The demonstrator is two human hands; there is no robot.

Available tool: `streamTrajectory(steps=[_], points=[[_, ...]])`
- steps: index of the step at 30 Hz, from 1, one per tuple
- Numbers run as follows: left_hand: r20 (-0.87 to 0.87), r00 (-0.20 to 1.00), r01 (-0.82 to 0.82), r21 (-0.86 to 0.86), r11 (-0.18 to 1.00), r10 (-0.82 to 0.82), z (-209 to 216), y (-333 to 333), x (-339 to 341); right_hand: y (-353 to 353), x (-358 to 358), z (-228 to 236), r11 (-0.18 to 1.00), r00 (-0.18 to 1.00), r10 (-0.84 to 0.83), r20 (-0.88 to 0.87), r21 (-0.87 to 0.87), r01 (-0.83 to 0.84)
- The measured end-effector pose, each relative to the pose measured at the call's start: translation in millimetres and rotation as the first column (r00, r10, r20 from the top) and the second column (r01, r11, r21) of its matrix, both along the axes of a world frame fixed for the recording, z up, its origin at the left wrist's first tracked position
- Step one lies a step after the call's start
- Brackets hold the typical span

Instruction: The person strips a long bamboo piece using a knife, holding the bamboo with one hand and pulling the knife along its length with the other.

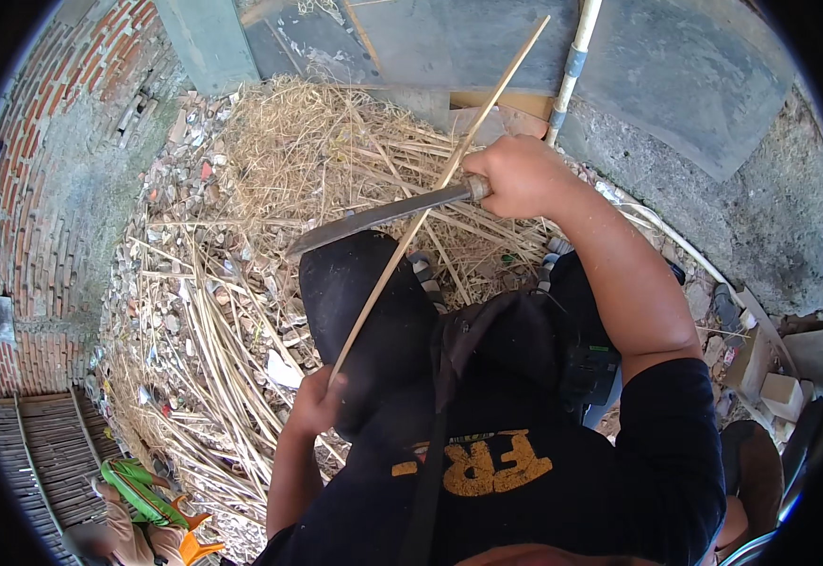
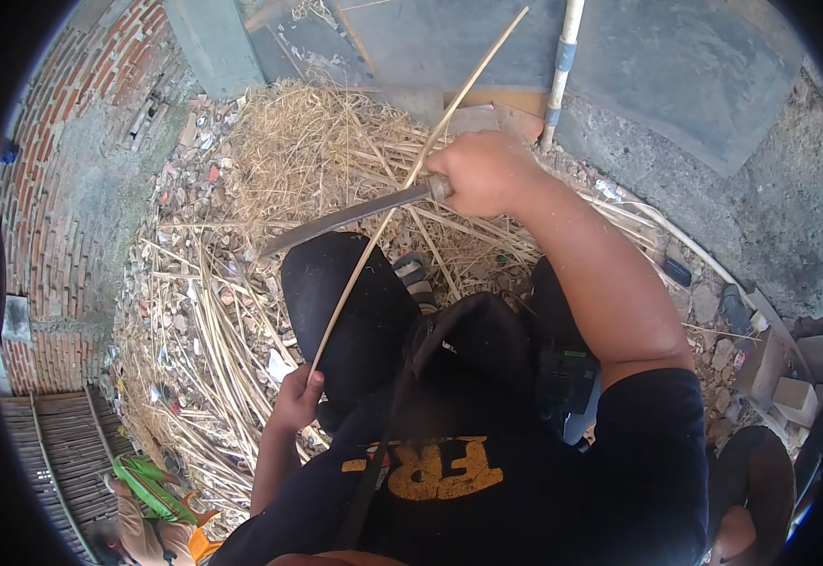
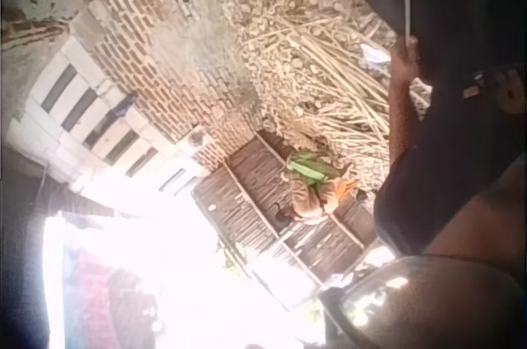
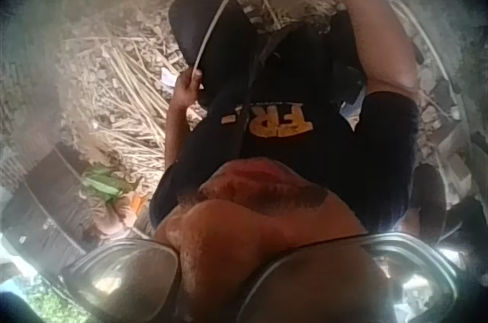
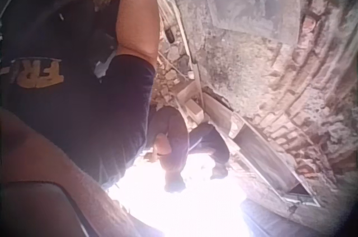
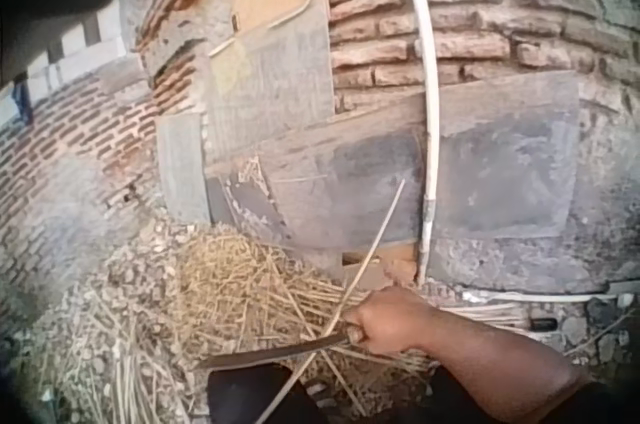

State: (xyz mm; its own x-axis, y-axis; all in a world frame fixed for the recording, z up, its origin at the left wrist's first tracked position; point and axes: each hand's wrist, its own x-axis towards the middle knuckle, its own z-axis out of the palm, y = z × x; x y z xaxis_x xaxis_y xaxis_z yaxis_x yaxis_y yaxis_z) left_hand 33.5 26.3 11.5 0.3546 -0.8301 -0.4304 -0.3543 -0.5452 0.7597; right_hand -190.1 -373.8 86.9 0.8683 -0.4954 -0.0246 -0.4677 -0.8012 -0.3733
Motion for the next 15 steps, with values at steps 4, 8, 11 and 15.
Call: streamTrajectory(steps=[4, 8, 11, 15], points=[[0.052, 0.999, 0.008, -0.011, 1.000, -0.007, -6.6, -1.0, 1.2, -26.0, -0.7, -28.7, 0.997, 0.996, -0.031, 0.087, 0.069, 0.025], [0.064, 0.998, -0.014, -0.004, 1.000, 0.014, -9.2, 3.1, 3.9, -18.2, 7.2, -22.4, 0.997, 0.995, -0.069, 0.068, 0.035, 0.067], [-0.012, 0.999, -0.033, -0.013, 0.999, 0.033, -4.8, 0.3, 3.8, -9.2, 8.7, -12.8, 0.993, 0.992, -0.071, 0.107, 0.100, 0.060], [0.000, 1.000, -0.015, -0.011, 1.000, 0.015, -4.1, -1.3, 4.7, -5.2, 4.9, -6.2, 0.998, 0.996, -0.042, 0.085, 0.060, 0.037]])
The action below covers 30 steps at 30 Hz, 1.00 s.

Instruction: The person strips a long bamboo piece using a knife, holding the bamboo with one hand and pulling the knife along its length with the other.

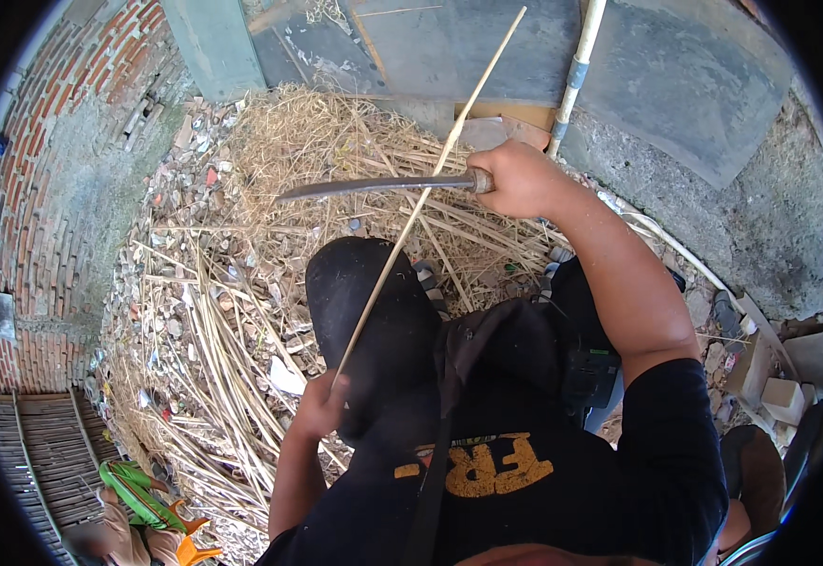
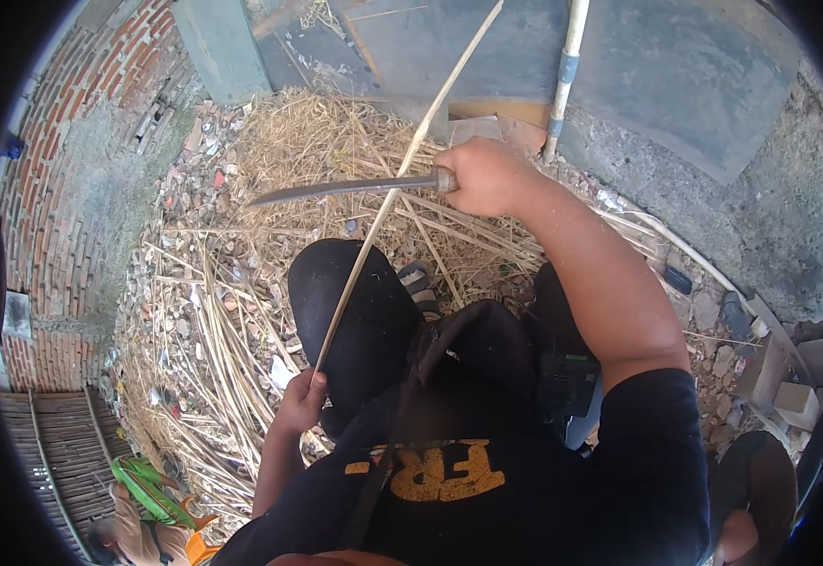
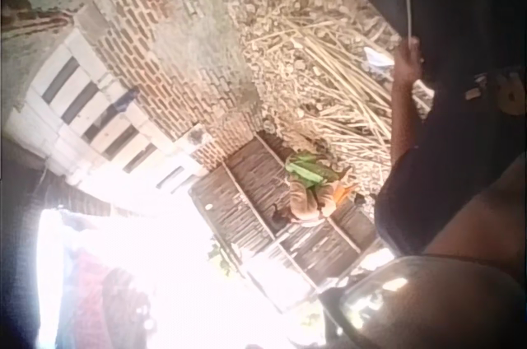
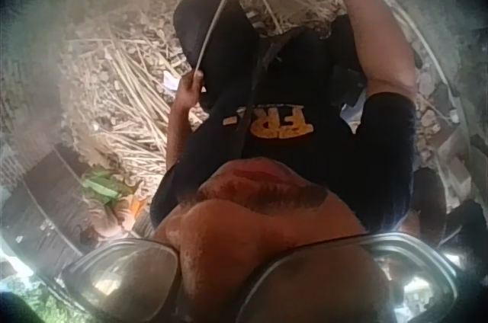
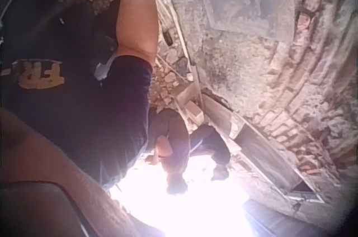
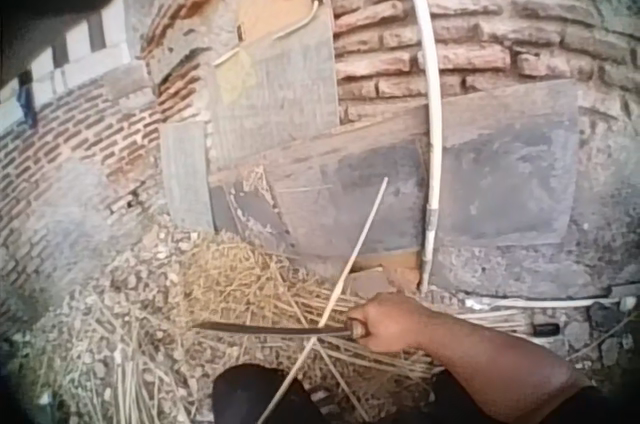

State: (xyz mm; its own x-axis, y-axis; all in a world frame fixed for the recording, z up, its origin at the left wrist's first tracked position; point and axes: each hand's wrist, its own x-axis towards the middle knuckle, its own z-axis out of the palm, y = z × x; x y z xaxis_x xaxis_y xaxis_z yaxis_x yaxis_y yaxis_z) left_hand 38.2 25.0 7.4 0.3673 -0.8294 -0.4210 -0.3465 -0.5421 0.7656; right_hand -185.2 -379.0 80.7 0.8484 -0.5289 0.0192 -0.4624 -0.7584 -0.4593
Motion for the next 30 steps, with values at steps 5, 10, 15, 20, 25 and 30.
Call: streamTrajectory(steps=[5, 10, 15, 20, 25, 30], points=[[-0.063, 0.998, -0.024, 0.009, 1.000, 0.024, 0.0, -0.1, -1.9, -0.8, -2.8, 3.1, 0.999, 0.998, 0.006, -0.069, -0.052, -0.010], [-0.059, 0.998, -0.029, 0.005, 1.000, 0.029, -2.5, 1.0, -1.6, -7.1, -3.1, -5.3, 0.998, 0.999, 0.038, -0.002, -0.051, -0.038], [-0.038, 0.999, -0.037, -0.042, 0.998, 0.035, -10.6, 4.1, 1.0, -5.7, -0.7, 0.4, 0.999, 0.996, 0.031, -0.089, 0.037, -0.028], [-0.061, 0.997, -0.055, -0.019, 0.998, 0.053, -12.9, 4.8, 2.6, -9.0, -1.8, -9.7, 0.997, 0.999, 0.045, -0.020, 0.067, -0.044], [-0.084, 0.995, -0.059, 0.006, 0.998, 0.060, -5.9, 2.4, 0.6, -8.5, -0.4, -6.9, 0.994, 0.998, 0.041, -0.050, 0.100, -0.035], [-0.116, 0.991, -0.067, 0.008, 0.998, 0.067, -5.8, 1.9, 0.6, -8.9, 0.4, -6.2, 0.994, 0.997, 0.045, -0.060, 0.099, -0.039]])
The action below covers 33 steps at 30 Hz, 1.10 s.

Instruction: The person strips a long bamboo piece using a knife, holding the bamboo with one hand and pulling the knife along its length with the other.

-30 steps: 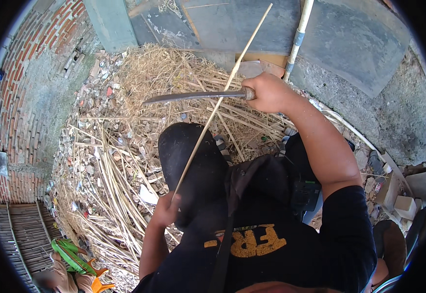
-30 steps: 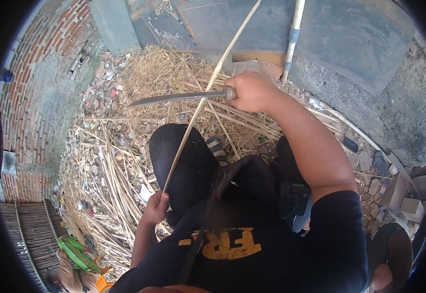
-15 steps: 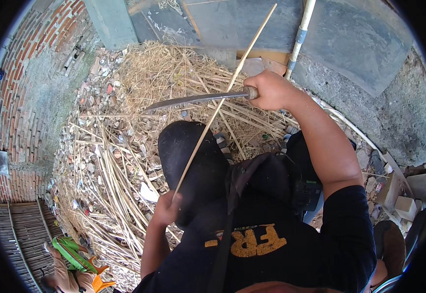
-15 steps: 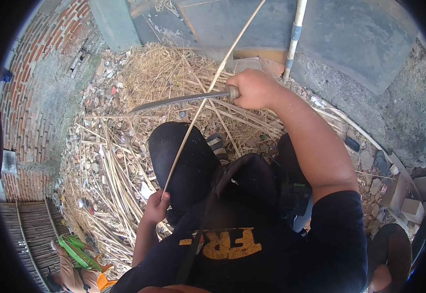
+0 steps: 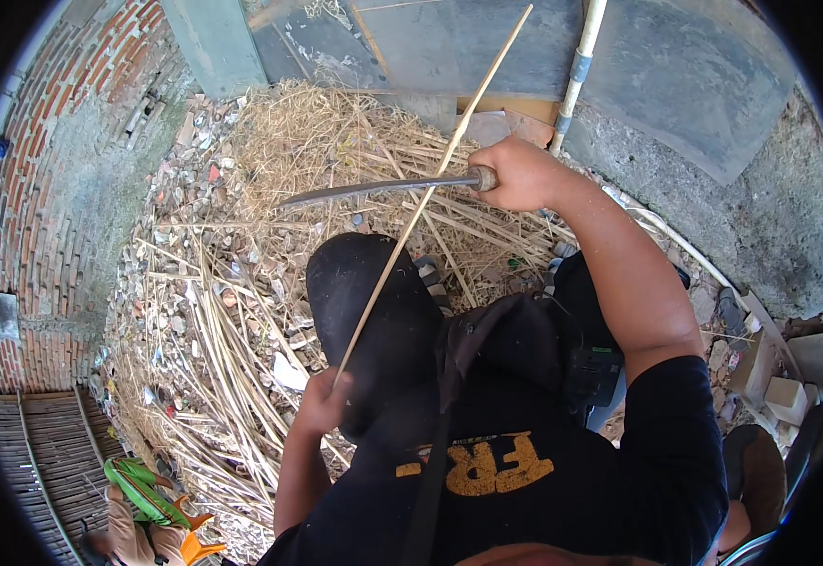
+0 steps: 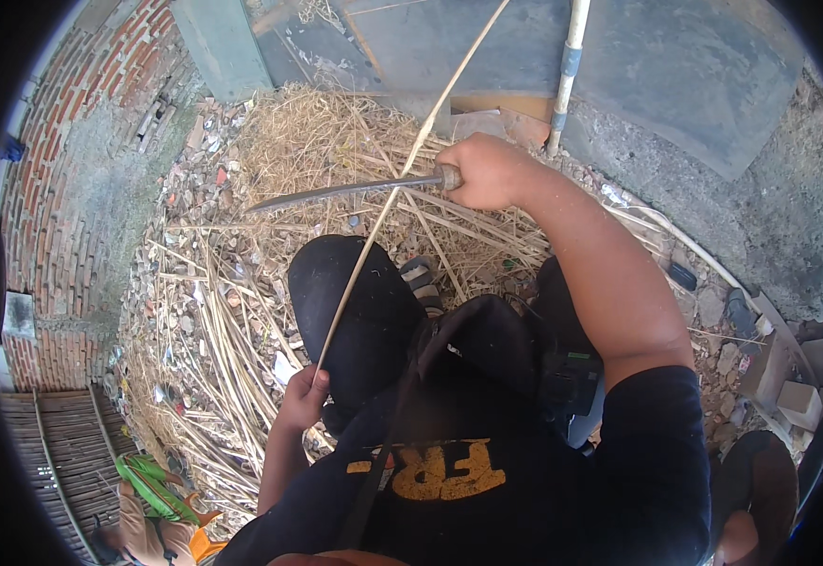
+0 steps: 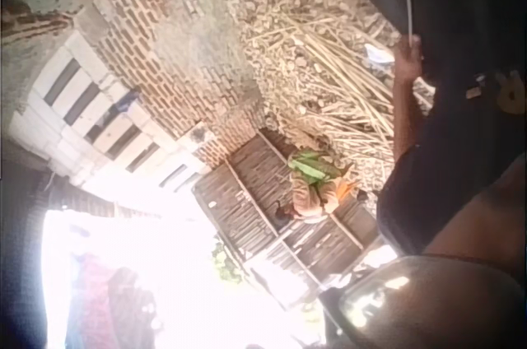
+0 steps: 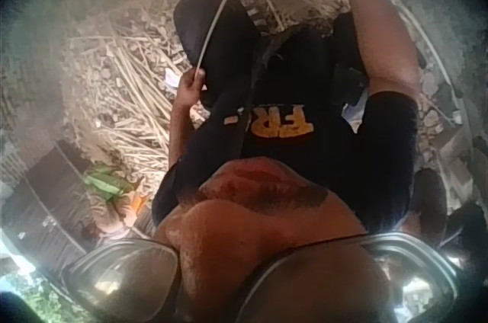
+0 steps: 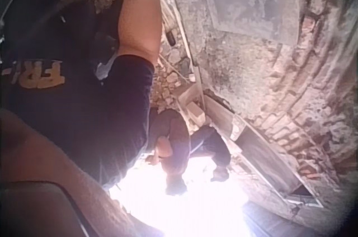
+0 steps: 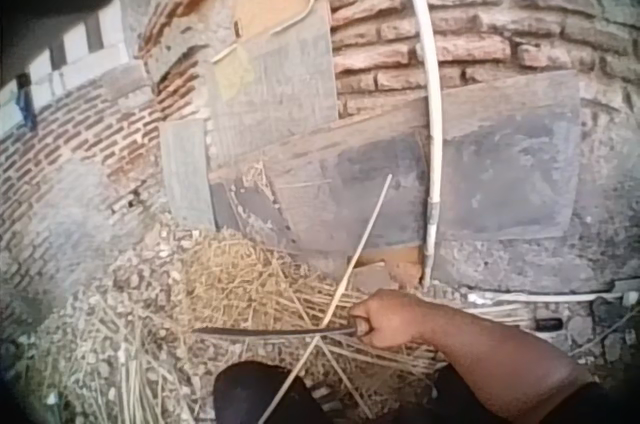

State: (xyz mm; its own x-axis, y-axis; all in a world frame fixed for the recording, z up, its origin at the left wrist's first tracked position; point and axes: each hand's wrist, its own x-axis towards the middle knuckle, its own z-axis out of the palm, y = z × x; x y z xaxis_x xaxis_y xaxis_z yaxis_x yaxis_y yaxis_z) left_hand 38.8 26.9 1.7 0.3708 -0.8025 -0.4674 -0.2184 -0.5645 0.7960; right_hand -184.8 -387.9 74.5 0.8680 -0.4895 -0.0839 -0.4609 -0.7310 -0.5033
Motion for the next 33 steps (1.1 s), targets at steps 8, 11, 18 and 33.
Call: streamTrajectory(steps=[8, 11, 18, 33], points=[[-0.027, 1.000, -0.004, -0.005, 1.000, 0.004, 0.1, 1.2, 1.3, -1.8, -0.9, -10.5, 0.999, 0.992, 0.018, 0.125, -0.031, -0.014], [-0.037, 0.999, -0.002, -0.002, 1.000, 0.002, 0.0, 0.7, 1.5, -2.9, -0.6, -11.7, 1.000, 0.991, 0.023, 0.133, -0.021, -0.020], [-0.024, 1.000, -0.007, -0.005, 1.000, 0.007, 0.4, -0.1, 0.6, -3.7, -0.5, -14.1, 0.999, 0.989, 0.024, 0.143, -0.033, -0.020], [0.043, 0.999, 0.015, -0.019, 1.000, -0.014, -2.1, 1.0, -0.6, -5.8, -4.0, 3.8, 0.998, 1.000, 0.029, 0.003, -0.051, -0.029]])
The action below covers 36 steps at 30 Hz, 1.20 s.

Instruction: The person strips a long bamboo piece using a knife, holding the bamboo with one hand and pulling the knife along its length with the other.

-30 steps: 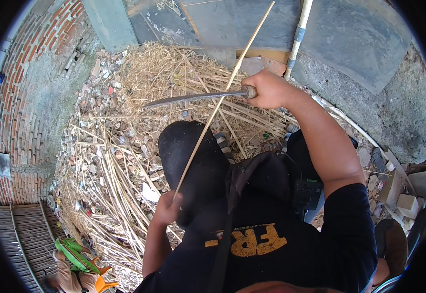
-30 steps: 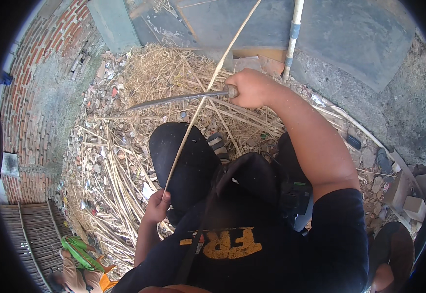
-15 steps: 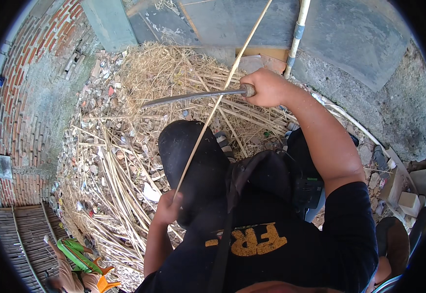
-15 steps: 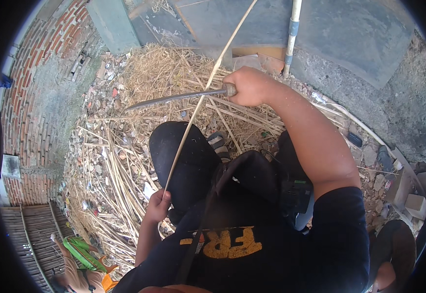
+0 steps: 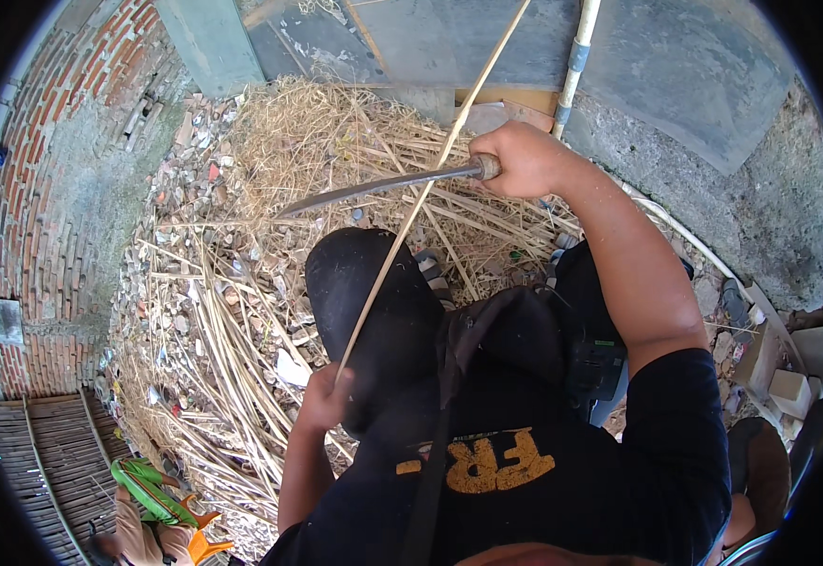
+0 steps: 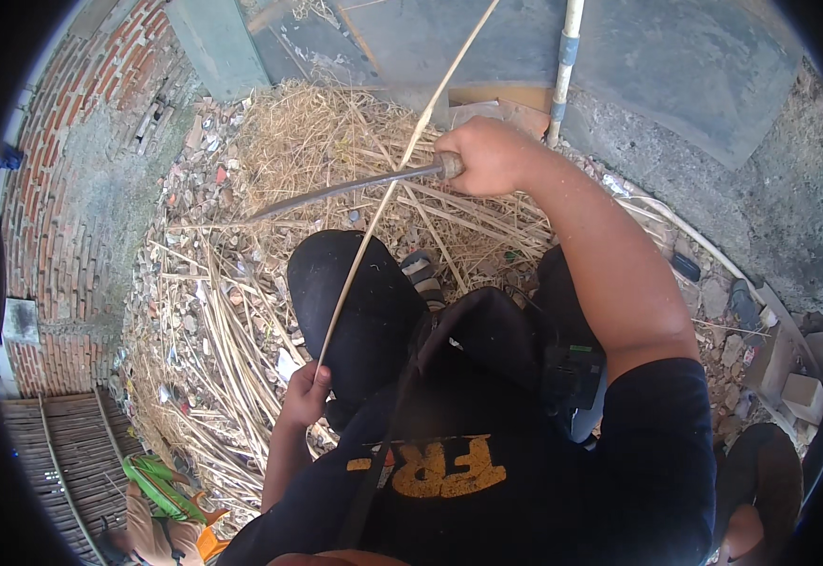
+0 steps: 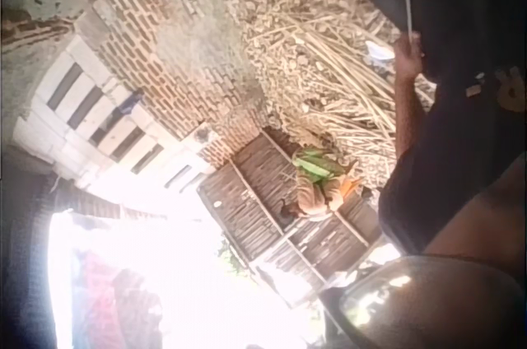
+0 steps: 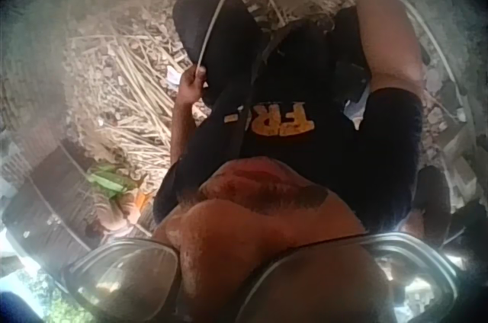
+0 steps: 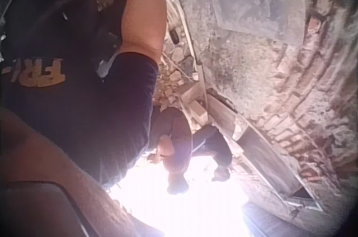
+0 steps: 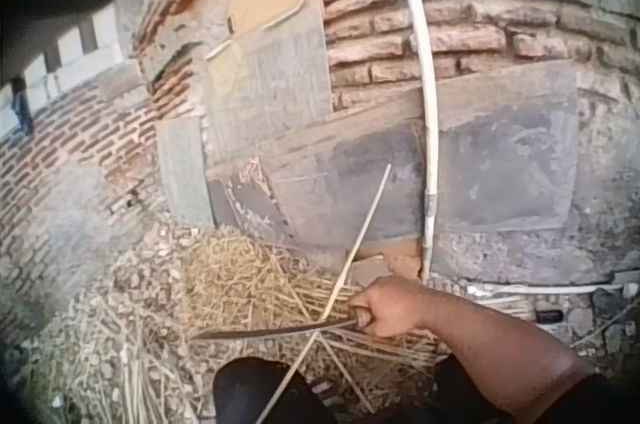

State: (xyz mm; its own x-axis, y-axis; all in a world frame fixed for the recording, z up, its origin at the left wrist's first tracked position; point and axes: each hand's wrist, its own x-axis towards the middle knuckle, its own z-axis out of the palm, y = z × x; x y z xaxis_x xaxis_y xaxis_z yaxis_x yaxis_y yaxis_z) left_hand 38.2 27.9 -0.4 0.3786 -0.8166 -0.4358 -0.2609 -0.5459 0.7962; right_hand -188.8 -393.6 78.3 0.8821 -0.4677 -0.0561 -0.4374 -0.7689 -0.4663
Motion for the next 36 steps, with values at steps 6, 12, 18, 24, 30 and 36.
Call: streamTrajectory(steps=[6, 12, 18, 24, 30, 36], points=[[0.054, 0.999, -0.001, 0.041, 0.999, -0.002, 14.6, -8.7, -5.5, 3.1, 5.0, -7.3, 0.996, 0.998, -0.060, -0.028, -0.061, 0.058], [0.156, 0.987, 0.046, -0.018, 0.999, -0.043, -1.5, -0.4, -3.5, 5.7, 6.0, -5.6, 0.986, 0.994, -0.107, 0.033, -0.129, 0.110], [0.168, 0.985, 0.028, 0.076, 0.997, -0.041, 9.0, -5.8, -2.6, 6.4, 3.4, -2.7, 0.977, 0.990, -0.139, 0.020, -0.158, 0.141], [0.251, 0.967, 0.029, 0.051, 0.998, -0.041, 0.2, -1.4, -8.8, 8.0, 5.0, -4.7, 0.994, 0.996, -0.079, -0.042, -0.082, 0.076], [0.240, 0.971, 0.009, 0.019, 1.000, -0.013, -0.7, -2.7, -7.3, 8.2, 1.8, -9.8, 0.983, 0.993, -0.119, 0.019, -0.140, 0.121], [0.126, 0.992, 0.001, -0.028, 1.000, 0.003, -7.9, 0.8, -3.6, 13.2, 5.0, -4.1, 0.984, 0.993, -0.115, 0.026, -0.135, 0.118]])
